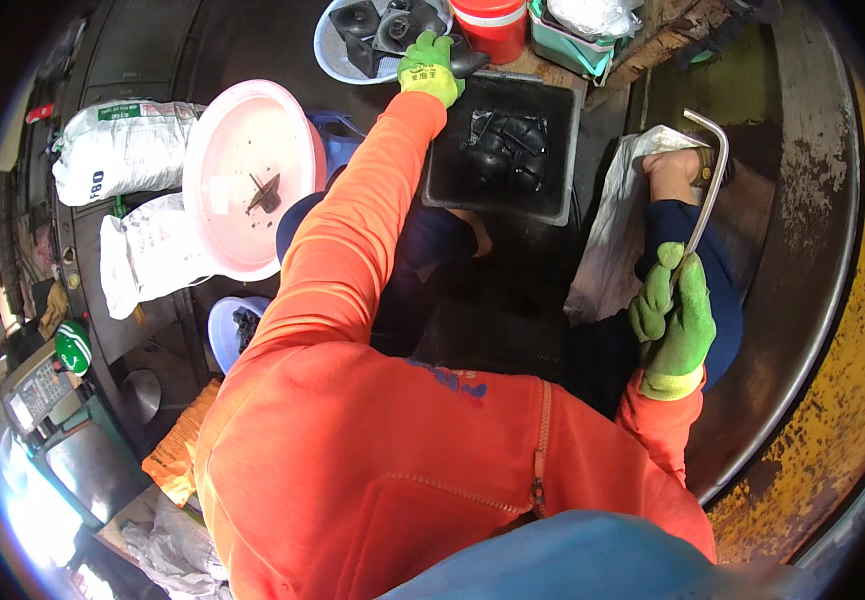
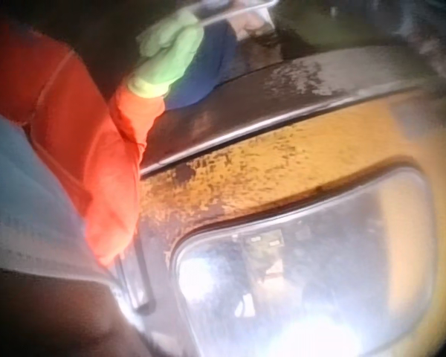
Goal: The person sits on the floor and uses a metal tool to scrape and clean small dark metal parts in a black tray. They repeatedly pick up each part, scrape it, and place it into a separate bowl. The person also briefly inspects a larger cylindrical part.
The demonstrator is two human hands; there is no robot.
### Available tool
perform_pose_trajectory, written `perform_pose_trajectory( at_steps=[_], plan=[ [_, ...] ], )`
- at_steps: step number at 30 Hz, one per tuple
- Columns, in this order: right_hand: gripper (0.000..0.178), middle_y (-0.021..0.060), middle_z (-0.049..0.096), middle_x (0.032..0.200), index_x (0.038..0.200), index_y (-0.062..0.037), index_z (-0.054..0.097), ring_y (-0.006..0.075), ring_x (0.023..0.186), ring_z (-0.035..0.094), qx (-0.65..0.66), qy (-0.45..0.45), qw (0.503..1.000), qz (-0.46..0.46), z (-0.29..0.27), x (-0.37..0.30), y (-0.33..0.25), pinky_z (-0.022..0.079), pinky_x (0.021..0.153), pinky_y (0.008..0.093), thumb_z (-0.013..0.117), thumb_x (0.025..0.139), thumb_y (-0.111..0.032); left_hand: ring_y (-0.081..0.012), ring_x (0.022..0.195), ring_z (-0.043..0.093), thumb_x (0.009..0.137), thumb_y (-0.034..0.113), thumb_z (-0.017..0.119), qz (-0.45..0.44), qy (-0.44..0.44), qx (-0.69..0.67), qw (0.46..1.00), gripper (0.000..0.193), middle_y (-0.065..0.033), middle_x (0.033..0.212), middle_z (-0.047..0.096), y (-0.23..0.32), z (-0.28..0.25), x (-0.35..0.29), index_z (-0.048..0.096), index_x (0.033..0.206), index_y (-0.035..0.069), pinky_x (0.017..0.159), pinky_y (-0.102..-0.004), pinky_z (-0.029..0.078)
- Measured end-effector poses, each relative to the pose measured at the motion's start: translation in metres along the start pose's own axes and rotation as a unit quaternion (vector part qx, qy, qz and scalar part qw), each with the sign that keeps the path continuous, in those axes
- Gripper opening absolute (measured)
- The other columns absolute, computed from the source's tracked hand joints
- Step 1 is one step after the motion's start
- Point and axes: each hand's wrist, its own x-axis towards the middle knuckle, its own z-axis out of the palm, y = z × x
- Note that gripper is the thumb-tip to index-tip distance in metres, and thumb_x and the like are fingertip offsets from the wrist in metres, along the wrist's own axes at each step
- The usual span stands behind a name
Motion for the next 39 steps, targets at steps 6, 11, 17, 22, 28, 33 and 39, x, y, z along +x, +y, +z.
perform_pose_trajectory(
  at_steps=[6,11,17,22,28,33,39],
  plan=[
    [0.029,-0.0033,0.043,0.06,0.104,-0.0056,0.055,0.0071,0.043,0.034,0.0,-0.017,1.0,0.01,0.001,0.001,0.0,0.026,0.039,0.0206,0.045,0.097,-0.032,-0.0348,0.105,0.055,0.054,0.036,0.08,-0.013,0.078,-0.177,0.981,0.067,-0.0197,0.112,0.057,-0.033,-0.017,-0.013,0.059,0.107,0.0,0.091,-0.04,0.046],
    [0.029,-0.0029,0.043,0.06,0.103,-0.005,0.055,0.007,0.043,0.035,0.001,-0.002,1.0,0.012,0.004,0.002,0.0,0.026,0.04,0.0205,0.044,0.097,-0.031,-0.0325,0.1,0.06,0.056,0.033,0.082,-0.055,0.159,-0.275,0.947,0.065,-0.0209,0.106,0.062,-0.079,-0.042,0.032,0.06,0.105,-0.005,0.086,-0.0378,0.047],
    [0.029,-0.0038,0.04,0.058,0.101,-0.0066,0.054,0.0064,0.04,0.03,-0.032,0.019,0.999,0.008,0.01,0.004,0.001,0.024,0.037,0.0207,0.042,0.098,-0.033,-0.034,0.122,0.046,0.071,0.047,0.07,-0.052,0.013,-0.145,0.988,0.072,-0.0191,0.132,0.049,-0.092,-0.029,0.064,0.051,0.127,0.005,0.1,-0.0387,0.037],
    [0.03,-0.0036,0.04,0.058,0.103,-0.0061,0.054,0.0066,0.039,0.03,-0.004,0.018,1.0,-0.008,0.008,0.005,0.001,0.024,0.037,0.021,0.041,0.098,-0.032,-0.0341,0.113,0.053,0.074,0.042,0.068,-0.004,0.111,-0.088,0.99,0.063,-0.0188,0.12,0.058,-0.059,-0.006,0.02,0.054,0.122,0.003,0.097,-0.0411,0.041],
    [0.03,-0.0023,0.041,0.06,0.104,-0.004,0.056,0.0077,0.042,0.033,0.03,0.024,0.999,0.014,0.001,0.004,0.004,0.026,0.039,0.0212,0.044,0.096,-0.03,-0.0332,0.097,0.059,0.081,0.028,0.059,0.19,-0.066,-0.13,0.971,0.03,-0.0119,0.102,0.065,0.023,0.019,-0.045,0.065,0.104,0.01,0.086,-0.0429,0.046],
    [0.03,-0.0027,0.043,0.059,0.103,-0.0047,0.056,0.0075,0.042,0.034,-0.008,0.023,1.0,0.01,0.004,0.002,0.005,0.026,0.039,0.021,0.046,0.095,-0.032,-0.031,0.109,0.053,0.083,0.022,0.052,0.233,-0.239,-0.069,0.94,0.035,-0.0094,0.119,0.057,0.066,0.086,-0.07,0.059,0.117,0.014,0.093,-0.0421,0.042],
    [0.03,-0.0047,0.039,0.057,0.099,-0.0086,0.054,0.0065,0.038,0.03,-0.041,0.023,0.999,0.02,0.01,0.009,0.008,0.024,0.036,0.0213,0.043,0.097,-0.037,-0.0238,0.109,0.053,0.086,0.021,0.051,0.252,-0.246,0.234,0.906,0.027,-0.0007,0.112,0.062,0.087,0.131,-0.051,0.066,0.108,0.019,0.088,-0.0409,0.04]
  ],
)
